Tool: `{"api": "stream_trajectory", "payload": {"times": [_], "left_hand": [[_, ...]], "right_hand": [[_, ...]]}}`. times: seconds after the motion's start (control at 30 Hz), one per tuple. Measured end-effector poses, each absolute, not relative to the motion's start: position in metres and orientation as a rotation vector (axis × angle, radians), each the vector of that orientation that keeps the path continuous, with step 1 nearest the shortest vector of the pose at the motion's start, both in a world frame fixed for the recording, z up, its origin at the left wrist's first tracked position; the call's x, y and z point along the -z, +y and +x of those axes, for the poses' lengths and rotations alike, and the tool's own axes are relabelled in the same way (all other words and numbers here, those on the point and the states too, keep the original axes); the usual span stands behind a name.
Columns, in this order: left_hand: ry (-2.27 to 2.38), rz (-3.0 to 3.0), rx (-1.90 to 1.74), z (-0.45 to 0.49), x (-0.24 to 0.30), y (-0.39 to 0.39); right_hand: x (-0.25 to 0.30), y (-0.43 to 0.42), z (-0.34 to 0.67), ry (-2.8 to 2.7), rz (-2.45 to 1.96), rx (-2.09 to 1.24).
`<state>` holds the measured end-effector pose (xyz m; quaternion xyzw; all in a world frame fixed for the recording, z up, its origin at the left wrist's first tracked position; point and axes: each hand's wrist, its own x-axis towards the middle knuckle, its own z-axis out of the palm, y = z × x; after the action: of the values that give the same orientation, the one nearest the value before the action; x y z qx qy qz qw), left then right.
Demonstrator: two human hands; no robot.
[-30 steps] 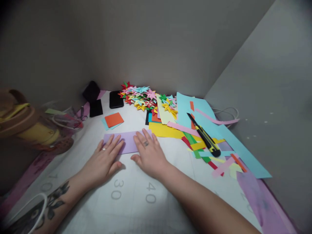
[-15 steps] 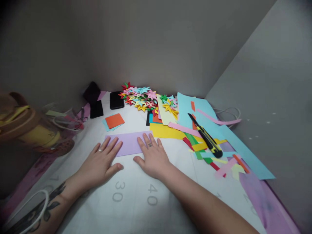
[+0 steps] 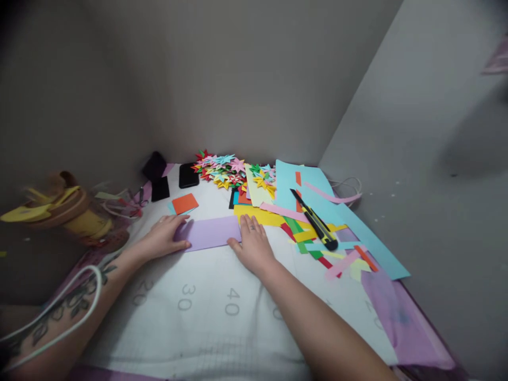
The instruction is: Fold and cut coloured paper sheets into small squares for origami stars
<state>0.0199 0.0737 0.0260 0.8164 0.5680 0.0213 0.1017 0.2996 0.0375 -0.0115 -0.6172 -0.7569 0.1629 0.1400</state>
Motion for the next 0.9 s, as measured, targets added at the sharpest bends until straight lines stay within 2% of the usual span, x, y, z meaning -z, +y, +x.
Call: {"api": "stream_trajectory", "payload": {"times": [0.17,0.3,0.4,0.53,0.6,0.77,0.9], "left_hand": [[1.517,2.276,0.208,0.036,-0.047,0.103],[1.487,2.268,0.146,0.039,-0.05,0.098],[1.501,2.234,0.048,0.037,-0.052,0.086],[1.479,2.191,-0.164,0.035,-0.059,0.075],[1.467,2.115,-0.302,0.034,-0.062,0.071],[1.528,1.531,-0.832,0.036,-0.056,0.052],[1.354,1.109,-1.013,0.048,-0.037,0.031]], "right_hand": [[0.016,0.046,0.32,-2.011,-1.628,-0.408],[0.02,0.052,0.327,-1.886,-1.476,-0.449],[0.022,0.054,0.323,-1.683,-1.364,-0.699],[0.018,0.053,0.312,-1.314,-1.115,-1.254],[0.015,0.052,0.311,-1.207,-1.028,-1.392],[0.014,0.053,0.319,-1.079,-1.031,-1.398],[0.016,0.056,0.324,-1.024,-1.027,-1.401]]}}
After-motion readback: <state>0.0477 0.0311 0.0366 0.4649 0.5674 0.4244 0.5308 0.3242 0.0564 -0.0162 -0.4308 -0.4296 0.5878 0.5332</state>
